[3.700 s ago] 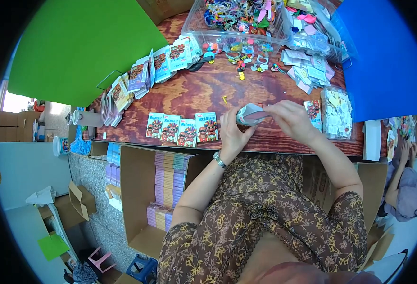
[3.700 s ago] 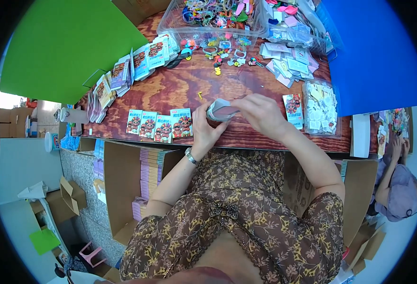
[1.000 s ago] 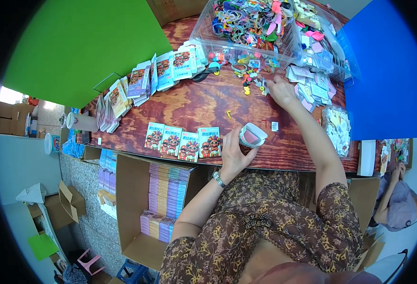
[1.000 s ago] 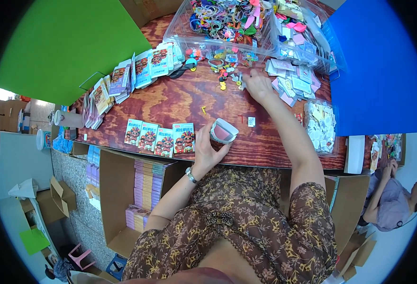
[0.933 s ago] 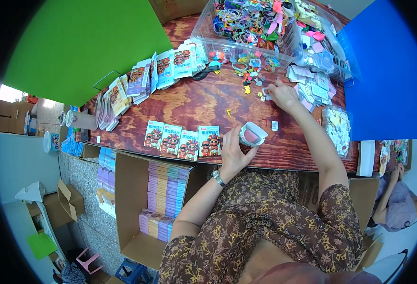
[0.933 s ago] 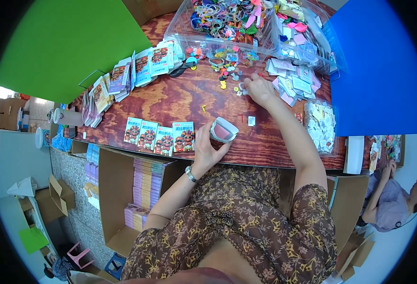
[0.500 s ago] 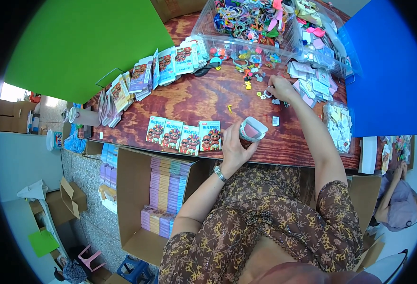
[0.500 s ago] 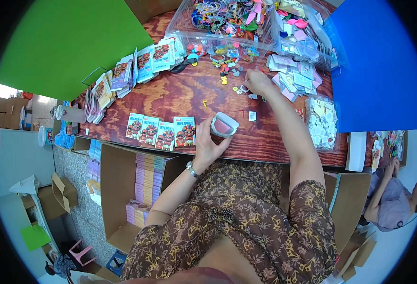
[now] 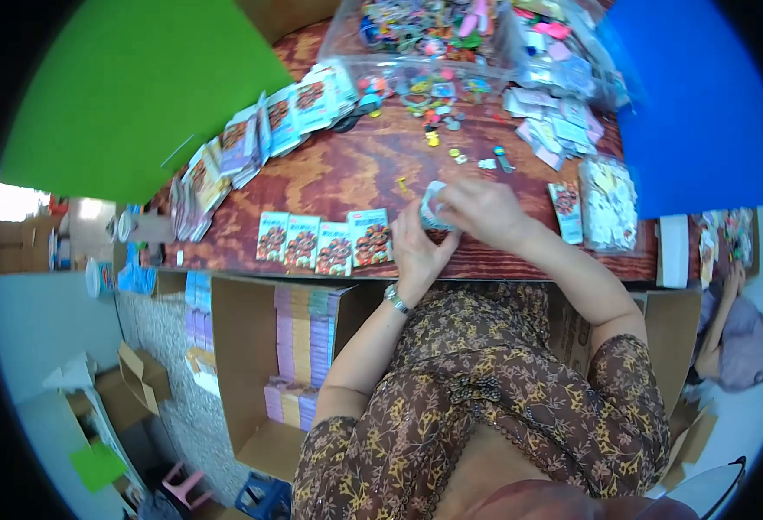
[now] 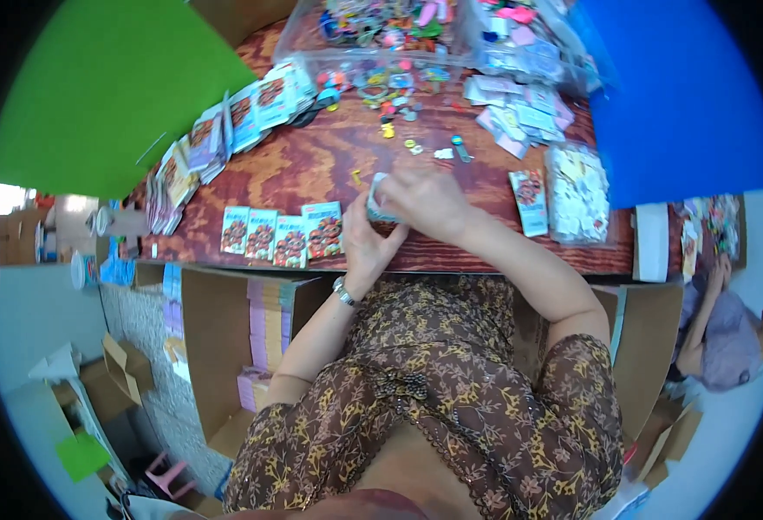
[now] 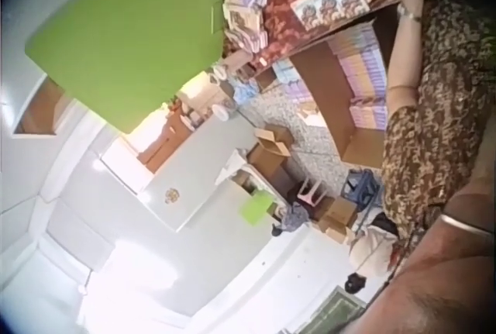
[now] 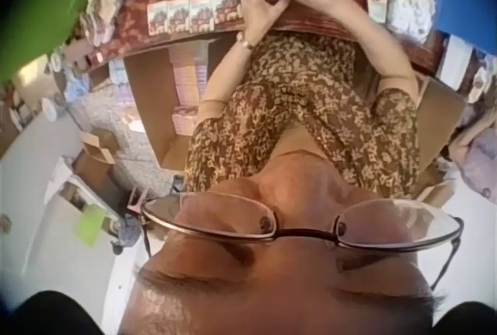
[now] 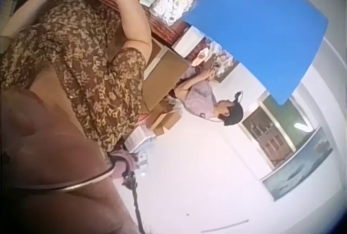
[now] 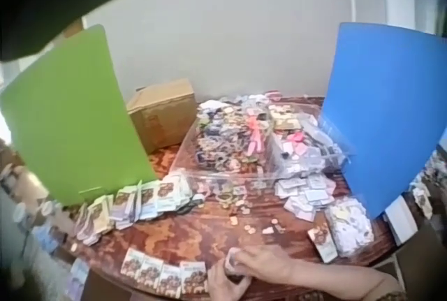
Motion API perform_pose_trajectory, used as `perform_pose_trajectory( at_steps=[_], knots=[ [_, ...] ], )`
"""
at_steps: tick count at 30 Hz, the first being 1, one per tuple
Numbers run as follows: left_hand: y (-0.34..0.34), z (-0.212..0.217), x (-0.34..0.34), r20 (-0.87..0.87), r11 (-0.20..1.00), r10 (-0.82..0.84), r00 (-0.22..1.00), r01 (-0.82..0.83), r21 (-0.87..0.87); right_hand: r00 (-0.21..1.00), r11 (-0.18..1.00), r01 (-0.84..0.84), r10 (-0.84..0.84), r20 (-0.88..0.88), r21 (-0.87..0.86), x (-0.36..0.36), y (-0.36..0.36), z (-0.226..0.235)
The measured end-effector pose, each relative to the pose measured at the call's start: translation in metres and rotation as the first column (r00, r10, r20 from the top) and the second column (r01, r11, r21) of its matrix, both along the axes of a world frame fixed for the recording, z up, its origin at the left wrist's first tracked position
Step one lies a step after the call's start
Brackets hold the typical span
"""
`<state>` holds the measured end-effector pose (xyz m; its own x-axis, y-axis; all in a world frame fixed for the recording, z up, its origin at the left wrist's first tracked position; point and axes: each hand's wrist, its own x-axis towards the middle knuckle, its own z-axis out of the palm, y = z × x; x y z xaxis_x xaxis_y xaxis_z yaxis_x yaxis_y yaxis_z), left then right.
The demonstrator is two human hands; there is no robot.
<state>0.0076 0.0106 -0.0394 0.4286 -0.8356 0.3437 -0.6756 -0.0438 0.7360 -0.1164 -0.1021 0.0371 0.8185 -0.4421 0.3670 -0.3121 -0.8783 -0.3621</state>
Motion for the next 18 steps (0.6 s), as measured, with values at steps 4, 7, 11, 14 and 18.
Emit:
perform_pose_trajectory(
  at_steps=[4,7,11,14,18],
  knots=[
    [0.003,0.002,0.002,-0.003,0.997,-0.056,0.998,0.056,0.049,0.991,0.999,-0.018,0.024,0.134,-0.043,-0.012,0.006,0.0],
    [0.005,-0.002,0.004,0.003,0.996,-0.085,0.996,0.085,0.009,0.982,0.998,0.059,-0.054,0.179,-0.025,-0.048,-0.003,0.01],
    [0.003,0.0,0.002,-0.062,0.991,-0.128,0.99,0.13,0.028,0.865,0.882,0.47,-0.456,0.209,-0.025,-0.147,-0.044,0.001],
    [0.001,0.002,-0.001,-0.022,0.985,-0.171,0.985,0.172,0.027,0.677,0.678,0.733,-0.735,0.037,0.049,-0.234,-0.079,-0.02],
    [-0.003,0.0,-0.007,0.001,0.977,-0.215,0.977,0.215,0.016,0.64,0.654,0.751,-0.754,-0.148,-0.088,-0.262,-0.087,-0.045]
  ],
)
